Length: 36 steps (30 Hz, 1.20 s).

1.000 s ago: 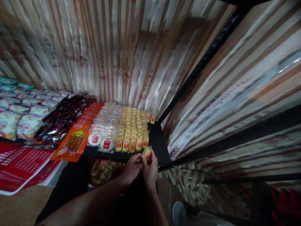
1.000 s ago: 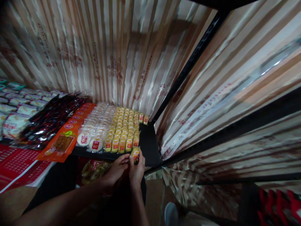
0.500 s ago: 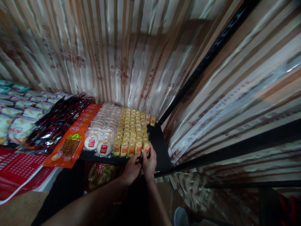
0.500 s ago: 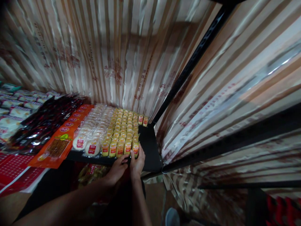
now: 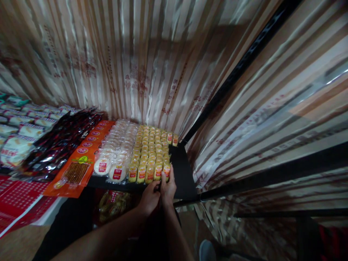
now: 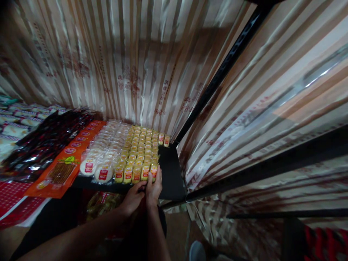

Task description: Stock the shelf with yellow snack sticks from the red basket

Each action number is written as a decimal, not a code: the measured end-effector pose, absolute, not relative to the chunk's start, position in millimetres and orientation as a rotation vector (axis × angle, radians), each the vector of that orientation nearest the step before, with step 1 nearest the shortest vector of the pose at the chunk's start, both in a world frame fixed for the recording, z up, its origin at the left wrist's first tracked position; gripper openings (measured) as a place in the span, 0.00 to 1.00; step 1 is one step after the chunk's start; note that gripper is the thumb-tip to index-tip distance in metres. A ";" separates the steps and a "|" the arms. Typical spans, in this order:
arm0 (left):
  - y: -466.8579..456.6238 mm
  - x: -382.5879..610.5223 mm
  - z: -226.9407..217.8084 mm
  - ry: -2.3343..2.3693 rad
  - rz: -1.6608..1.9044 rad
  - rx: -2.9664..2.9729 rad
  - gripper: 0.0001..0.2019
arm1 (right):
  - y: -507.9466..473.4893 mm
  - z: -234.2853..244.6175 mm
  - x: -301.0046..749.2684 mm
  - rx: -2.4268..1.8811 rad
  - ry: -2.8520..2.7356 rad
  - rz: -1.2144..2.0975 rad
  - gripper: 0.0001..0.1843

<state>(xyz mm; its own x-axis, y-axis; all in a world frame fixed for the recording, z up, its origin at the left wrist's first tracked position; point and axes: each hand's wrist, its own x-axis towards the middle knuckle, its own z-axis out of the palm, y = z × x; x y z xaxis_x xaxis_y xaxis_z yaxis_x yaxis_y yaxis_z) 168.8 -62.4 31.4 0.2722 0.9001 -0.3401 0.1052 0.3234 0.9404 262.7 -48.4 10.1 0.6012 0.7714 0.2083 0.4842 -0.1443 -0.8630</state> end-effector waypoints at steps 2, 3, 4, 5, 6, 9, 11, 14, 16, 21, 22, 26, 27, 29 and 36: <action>-62.3 168.7 31.2 1.195 0.722 1.110 0.23 | -48.0 8.8 264.0 -1.801 -1.039 0.359 0.35; -62.4 168.7 31.5 1.198 0.720 1.109 0.23 | -47.7 8.1 264.6 -1.800 -1.050 0.361 0.35; -62.6 168.7 31.9 1.194 0.720 1.113 0.23 | -47.5 7.7 265.1 -1.798 -1.061 0.363 0.35; -62.8 168.8 32.4 1.189 0.722 1.116 0.22 | -47.2 7.5 265.3 -1.796 -1.071 0.368 0.35; -63.0 169.0 33.0 1.182 0.725 1.120 0.22 | -47.1 7.4 265.4 -1.794 -1.079 0.375 0.35; -63.9 169.7 34.8 1.148 0.758 1.141 0.21 | -47.3 7.8 265.0 -1.780 -1.096 0.385 0.35; -64.6 169.7 35.5 1.132 0.779 1.153 0.20 | -48.1 7.5 264.7 -1.769 -1.103 0.366 0.35; -65.3 167.9 35.1 1.136 0.790 1.161 0.19 | -49.3 6.4 264.1 -1.767 -1.093 0.339 0.36; -65.5 165.7 34.4 1.151 0.788 1.160 0.19 | -49.6 6.3 263.5 -1.776 -1.075 0.346 0.38; -67.7 161.0 35.9 1.198 0.780 1.152 0.15 | -50.0 10.0 263.4 -1.805 -1.035 0.422 0.39; -68.6 160.5 36.8 1.204 0.779 1.143 0.14 | -50.3 10.6 263.8 -1.808 -1.020 0.441 0.39; -72.1 159.9 38.1 1.227 0.777 1.093 0.14 | -52.2 10.0 265.8 -1.805 -0.924 0.464 0.36; -72.6 160.0 37.3 1.231 0.779 1.091 0.14 | -52.5 9.2 265.8 -1.799 -0.919 0.458 0.36; -73.0 160.4 34.8 1.234 0.787 1.105 0.14 | -52.5 7.3 265.6 -1.793 -0.945 0.453 0.36; -75.8 158.6 28.3 1.224 0.799 1.131 0.14 | -53.4 10.4 265.5 -1.816 -0.982 0.478 0.37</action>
<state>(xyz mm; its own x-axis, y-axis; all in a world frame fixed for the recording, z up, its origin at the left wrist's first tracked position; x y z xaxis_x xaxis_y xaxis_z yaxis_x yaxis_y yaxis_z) 158.6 -75.8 28.3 0.2032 0.9322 -0.2997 0.1001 0.2846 0.9534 265.5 -53.4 10.4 0.5959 0.7966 0.1014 0.4113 -0.1943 -0.8905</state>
